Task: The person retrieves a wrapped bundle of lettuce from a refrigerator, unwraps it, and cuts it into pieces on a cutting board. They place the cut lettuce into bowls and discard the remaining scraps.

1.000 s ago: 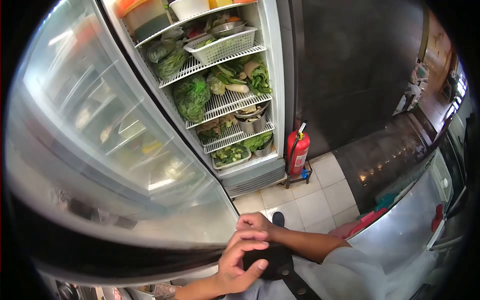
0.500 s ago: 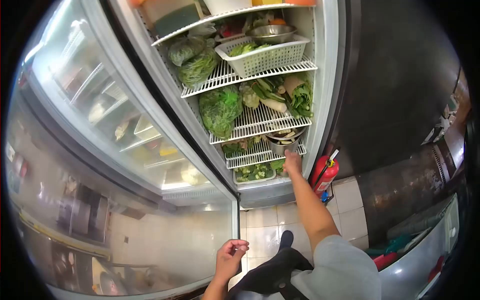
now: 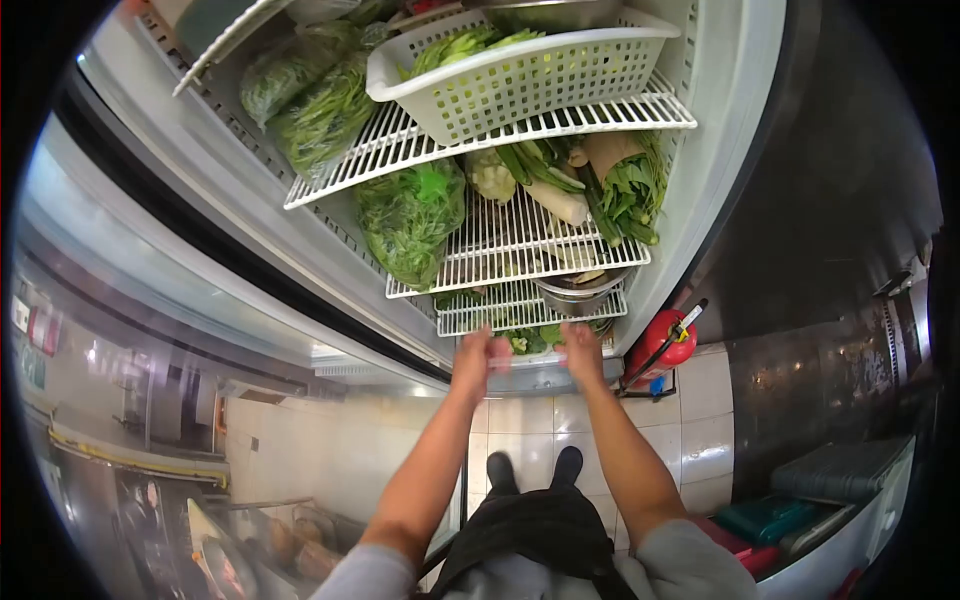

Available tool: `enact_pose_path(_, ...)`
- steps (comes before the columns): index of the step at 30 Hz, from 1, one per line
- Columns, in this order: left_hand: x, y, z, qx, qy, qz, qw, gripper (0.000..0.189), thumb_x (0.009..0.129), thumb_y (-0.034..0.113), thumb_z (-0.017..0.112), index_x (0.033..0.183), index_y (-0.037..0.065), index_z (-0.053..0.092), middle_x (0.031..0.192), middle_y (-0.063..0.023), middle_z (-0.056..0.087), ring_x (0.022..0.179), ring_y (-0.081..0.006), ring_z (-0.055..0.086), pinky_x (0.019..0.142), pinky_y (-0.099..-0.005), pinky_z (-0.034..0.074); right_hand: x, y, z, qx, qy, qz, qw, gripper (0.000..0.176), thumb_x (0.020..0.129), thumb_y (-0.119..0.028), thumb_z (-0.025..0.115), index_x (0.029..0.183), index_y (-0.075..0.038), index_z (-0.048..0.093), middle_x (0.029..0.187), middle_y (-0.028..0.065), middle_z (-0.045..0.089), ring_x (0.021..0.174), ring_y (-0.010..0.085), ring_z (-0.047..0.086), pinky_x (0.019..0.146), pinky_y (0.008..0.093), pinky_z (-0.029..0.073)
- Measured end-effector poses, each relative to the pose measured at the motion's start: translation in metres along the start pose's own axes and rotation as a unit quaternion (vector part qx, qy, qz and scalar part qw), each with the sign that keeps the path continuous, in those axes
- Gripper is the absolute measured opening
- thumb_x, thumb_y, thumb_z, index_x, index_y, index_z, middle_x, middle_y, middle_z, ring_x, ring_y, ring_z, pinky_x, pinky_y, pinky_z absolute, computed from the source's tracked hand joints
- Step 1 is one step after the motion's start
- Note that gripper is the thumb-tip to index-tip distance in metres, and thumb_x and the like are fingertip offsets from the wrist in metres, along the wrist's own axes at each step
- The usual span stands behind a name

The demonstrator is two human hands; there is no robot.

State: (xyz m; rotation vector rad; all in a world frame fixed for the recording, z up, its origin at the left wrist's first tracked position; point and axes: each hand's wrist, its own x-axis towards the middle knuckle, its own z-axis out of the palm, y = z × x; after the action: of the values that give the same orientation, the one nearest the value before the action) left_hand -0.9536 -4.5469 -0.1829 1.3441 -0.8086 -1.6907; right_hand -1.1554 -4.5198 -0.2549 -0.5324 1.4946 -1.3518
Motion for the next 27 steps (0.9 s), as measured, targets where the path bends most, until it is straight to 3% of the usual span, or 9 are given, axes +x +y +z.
enact_pose_path(2,0.061,0.023,0.013,-0.082,-0.009,0.016,0.996,0.031,0.098,0.036,0.052,0.111,0.008,0.058,0.095,-0.0105,0.065,0.079,-0.0231,0.063,0.071,-0.0366,0.052,-0.026,0.057,-0.027,-0.220,-0.047,-0.072,0.972,0.038,0.089,-0.037,0.067,0.095,0.000,0.062,0.083,0.0103,0.068,0.065,0.0176,0.065,0.060,0.0315,0.051)
enact_pose_path(6,0.158,0.032,0.037,-0.243,0.063,0.123,0.960,0.038,0.098,0.037,0.049,0.116,0.005,0.057,0.102,-0.0132,0.065,0.088,-0.0269,0.065,0.078,-0.0443,0.057,-0.121,0.121,-0.083,-0.238,-0.085,0.019,0.967,0.043,0.088,-0.036,0.068,0.097,0.005,0.061,0.092,0.0164,0.068,0.073,0.0214,0.070,0.064,0.0323,0.055)
enact_pose_path(7,0.167,0.033,0.043,-0.249,0.079,0.115,0.958,0.036,0.099,0.035,0.047,0.118,0.005,0.056,0.106,-0.0133,0.065,0.091,-0.0266,0.066,0.079,-0.0441,0.058,-0.152,0.123,-0.101,-0.146,-0.087,0.109,0.979,0.040,0.089,-0.034,0.067,0.102,0.004,0.060,0.095,0.0141,0.068,0.078,0.0216,0.071,0.062,0.0319,0.055)
enact_pose_path(8,0.164,0.046,0.052,-0.255,0.094,0.108,0.956,0.035,0.100,0.033,0.046,0.120,0.005,0.056,0.109,-0.0134,0.064,0.093,-0.0263,0.066,0.081,-0.0439,0.059,-0.170,0.138,-0.113,-0.149,-0.035,0.195,0.969,0.037,0.089,-0.031,0.067,0.106,0.001,0.060,0.091,0.0113,0.067,0.079,0.0219,0.072,0.058,0.0319,0.054)
enact_pose_path(13,0.212,0.030,0.038,-0.307,0.046,0.112,0.944,0.036,0.100,0.030,0.047,0.126,0.006,0.053,0.117,-0.0128,0.063,0.098,-0.0261,0.066,0.082,-0.0415,0.059,-0.242,0.195,-0.185,-0.104,0.076,0.284,0.950,0.029,0.090,-0.027,0.068,0.098,-0.001,0.058,0.084,0.0092,0.065,0.066,0.0211,0.070,0.046,0.0312,0.053)
enact_pose_path(20,0.217,0.053,0.026,-0.315,-0.025,0.102,0.943,0.036,0.099,0.029,0.047,0.127,0.006,0.052,0.116,-0.0123,0.063,0.097,-0.0267,0.067,0.080,-0.0406,0.059,-0.234,0.200,-0.204,-0.103,0.122,0.194,0.968,0.028,0.091,-0.028,0.065,0.097,-0.001,0.059,0.081,0.0071,0.063,0.065,0.0185,0.069,0.044,0.0274,0.049)
enact_pose_path(21,0.215,0.055,0.023,-0.312,-0.028,0.102,0.944,0.036,0.099,0.029,0.048,0.127,0.006,0.052,0.116,-0.0122,0.063,0.097,-0.0268,0.067,0.080,-0.0405,0.060,-0.220,0.271,-0.231,-0.232,0.037,-0.059,0.970,0.030,0.090,-0.029,0.065,0.097,-0.001,0.059,0.080,0.0059,0.062,0.065,0.0178,0.068,0.045,0.0270,0.049)
enact_pose_path(23,0.214,0.056,0.016,-0.311,-0.041,0.102,0.944,0.036,0.099,0.029,0.048,0.127,0.007,0.052,0.116,-0.0121,0.064,0.097,-0.0270,0.067,0.079,-0.0403,0.060,-0.205,0.195,-0.182,-0.131,0.095,0.113,0.980,0.032,0.089,-0.031,0.067,0.099,-0.001,0.059,0.082,0.0057,0.062,0.066,0.0176,0.068,0.047,0.0279,0.049)
enact_pose_path(27,0.202,0.050,-0.006,-0.285,-0.036,0.140,0.948,0.036,0.099,0.029,0.048,0.127,0.007,0.052,0.116,-0.0118,0.064,0.096,-0.0273,0.067,0.079,-0.0398,0.060,-0.163,0.182,-0.122,-0.124,0.053,0.106,0.985,0.034,0.090,-0.032,0.066,0.104,-0.001,0.059,0.091,0.0071,0.065,0.070,0.0171,0.069,0.051,0.0271,0.050)
